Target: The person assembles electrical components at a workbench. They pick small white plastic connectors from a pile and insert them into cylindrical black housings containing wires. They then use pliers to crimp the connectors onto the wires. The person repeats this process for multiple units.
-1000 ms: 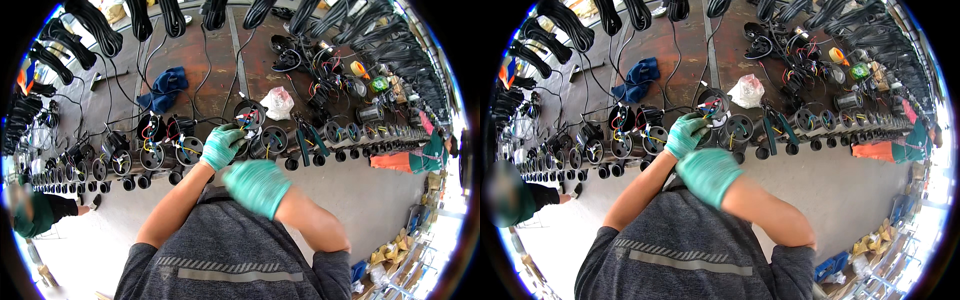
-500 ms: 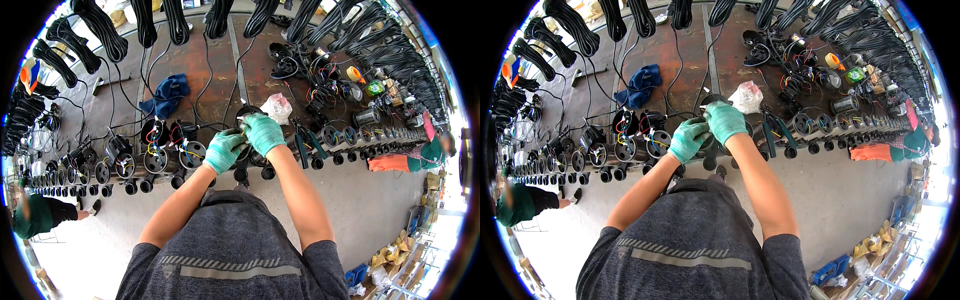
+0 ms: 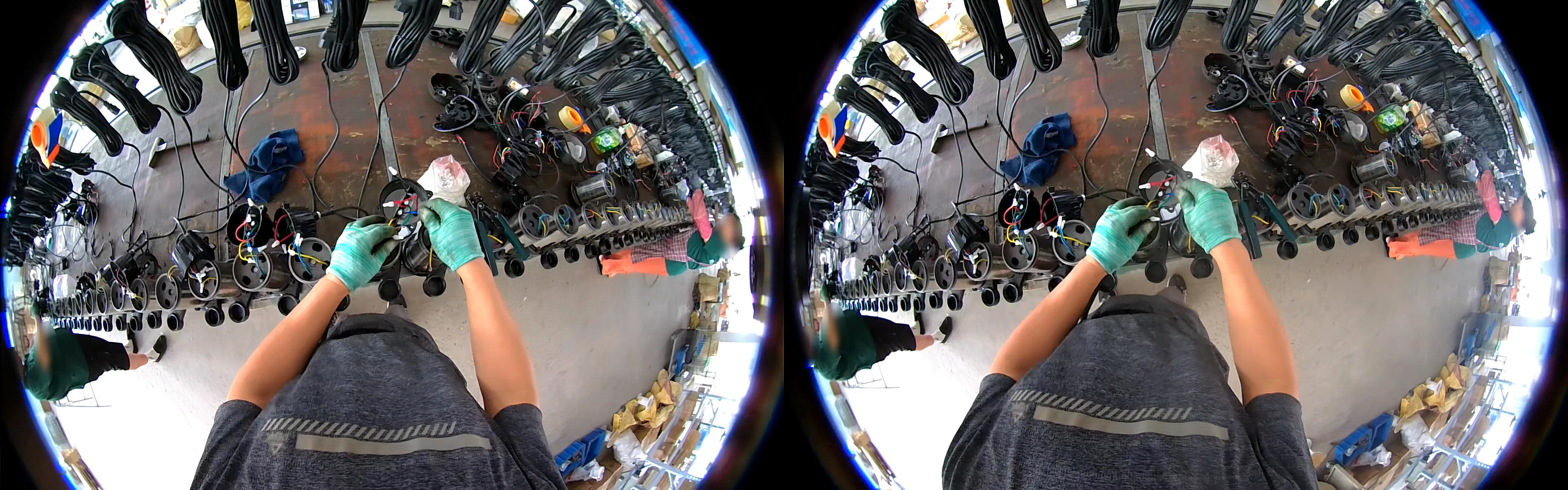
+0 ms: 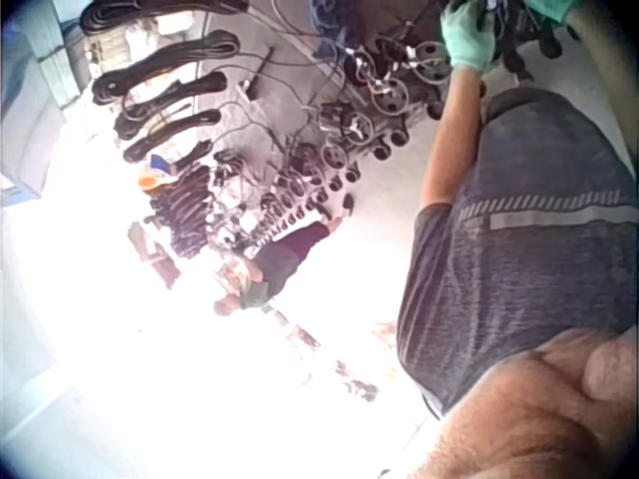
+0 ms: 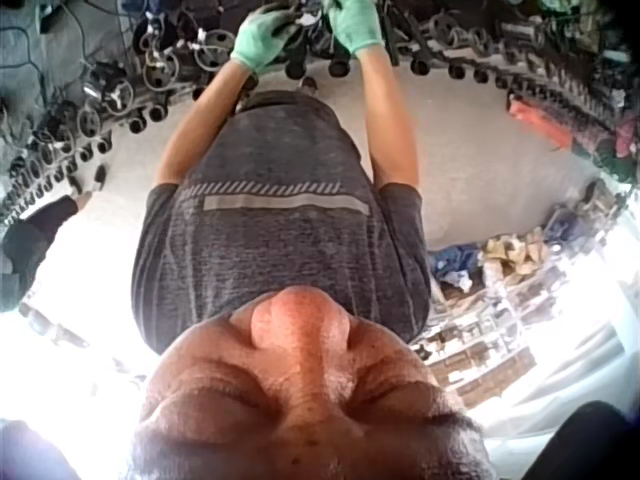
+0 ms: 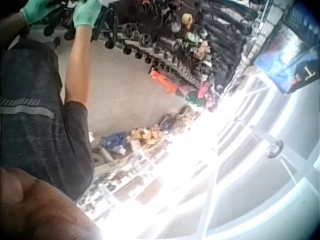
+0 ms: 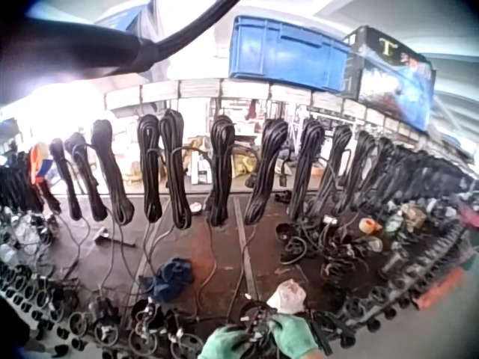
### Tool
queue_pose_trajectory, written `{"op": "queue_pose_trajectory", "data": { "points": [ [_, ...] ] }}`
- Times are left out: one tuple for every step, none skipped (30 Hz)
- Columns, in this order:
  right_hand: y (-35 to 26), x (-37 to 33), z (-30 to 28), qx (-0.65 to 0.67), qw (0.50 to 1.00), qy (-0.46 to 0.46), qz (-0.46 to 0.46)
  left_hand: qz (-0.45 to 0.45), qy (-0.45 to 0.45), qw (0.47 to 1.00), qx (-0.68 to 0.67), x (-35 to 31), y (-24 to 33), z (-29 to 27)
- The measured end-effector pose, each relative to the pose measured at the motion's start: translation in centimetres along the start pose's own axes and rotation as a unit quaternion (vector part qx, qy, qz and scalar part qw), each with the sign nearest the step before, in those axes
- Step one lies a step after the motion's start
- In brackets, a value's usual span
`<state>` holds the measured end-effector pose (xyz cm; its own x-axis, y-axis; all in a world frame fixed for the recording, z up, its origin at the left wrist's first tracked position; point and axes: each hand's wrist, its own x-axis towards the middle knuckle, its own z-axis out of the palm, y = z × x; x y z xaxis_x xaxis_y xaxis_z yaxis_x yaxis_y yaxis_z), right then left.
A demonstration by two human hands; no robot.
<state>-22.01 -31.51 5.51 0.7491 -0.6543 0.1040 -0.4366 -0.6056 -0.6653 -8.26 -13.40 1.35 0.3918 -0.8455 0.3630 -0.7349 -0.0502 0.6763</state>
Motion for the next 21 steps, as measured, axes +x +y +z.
{"op": "queue_pose_trajectory", "data": {
  "points": [
    [-0.4,0.1,-0.3,-0.022,1.0,-0.005,0.008,0.0,0.006,1.0,-0.002,-0.1,-0.1,0.1],
    [-0.6,0.2,-0.5,-0.093,0.995,-0.011,0.022,0.001,0.013,1.0,-0.004,-0.2,-0.4,0.4],
    [-0.9,0.3,-0.8,-0.093,0.995,-0.021,0.033,0.002,0.019,1.0,-0.006,0.0,-0.3,0.3],
    [-1.2,0.3,-1.0,-0.093,0.994,-0.032,0.045,-0.024,0.009,0.999,-0.023,0.1,-0.1,0.3],
    [-1.4,0.4,-1.1,-0.092,0.993,-0.043,0.056,-0.051,-0.001,0.998,-0.041,0.1,0.1,0.3],
    [-1.8,0.8,-0.6,-0.059,0.997,-0.026,0.038,-0.078,-0.013,0.995,-0.057,0.2,0.3,0.1],
    [-2.1,1.0,-0.5,-0.034,0.999,-0.03,0.022,-0.126,-0.005,0.988,-0.087,0.3,0.1,0.2],
    [-2.5,1.1,-0.1,-0.008,0.999,-0.035,0.006,-0.174,0.003,0.978,-0.116,0.4,-0.3,0.4],
    [-3.5,1.3,0.2,0.018,0.999,-0.041,-0.01,-0.223,0.012,0.964,-0.144,0.4,-0.6,0.6],
    [-3.8,1.5,1.4,0.032,0.995,0.016,-0.092,-0.252,0.041,0.954,-0.157,0.7,-1.0,0.8],
    [-4.3,1.4,1.8,0.037,0.996,0.002,-0.083,-0.229,0.072,0.957,-0.162,0.6,-1.4,1.0],
    [-4.6,1.4,2.3,0.04,0.995,-0.008,-0.091,-0.207,0.102,0.959,-0.166,0.6,-1.5,1.0],
    [-4.8,1.2,2.6,0.043,0.994,-0.018,-0.098,-0.183,0.132,0.959,-0.171,0.5,-1.7,0.9],
    [-4.9,0.9,2.6,0.066,0.992,-0.032,-0.098,-0.206,0.096,0.968,-0.105,0.1,-2.0,0.6],
    [-5.3,0.5,2.2,0.089,0.99,-0.046,-0.096,-0.149,0.124,0.98,-0.045,-0.2,-1.6,0.2],
    [-5.4,0.1,2.0,0.112,0.988,-0.06,-0.093,-0.09,0.151,0.984,0.016,-0.5,-1.3,-0.1],
    [-5.0,-0.2,2.3,0.13,0.984,-0.066,-0.105,-0.031,0.176,0.981,0.077,-0.8,-1.2,-0.3],
    [-4.7,-0.6,2.5,0.146,0.98,-0.07,-0.116,-0.062,0.152,0.986,0.03,-0.7,-0.8,-0.7],
    [-4.3,-0.9,2.6,0.163,0.976,-0.074,-0.126,-0.034,0.135,0.986,0.088,-0.6,-0.3,-1.0],
    [-4.0,-1.1,2.6,0.133,0.977,-0.082,-0.143,-0.006,0.117,0.983,0.144,-0.5,0.1,-1.5],
    [-3.8,-1.2,2.7,0.107,0.977,-0.086,-0.16,0.021,0.1,0.974,0.201,-0.3,0.8,-2.1]
  ]
}}
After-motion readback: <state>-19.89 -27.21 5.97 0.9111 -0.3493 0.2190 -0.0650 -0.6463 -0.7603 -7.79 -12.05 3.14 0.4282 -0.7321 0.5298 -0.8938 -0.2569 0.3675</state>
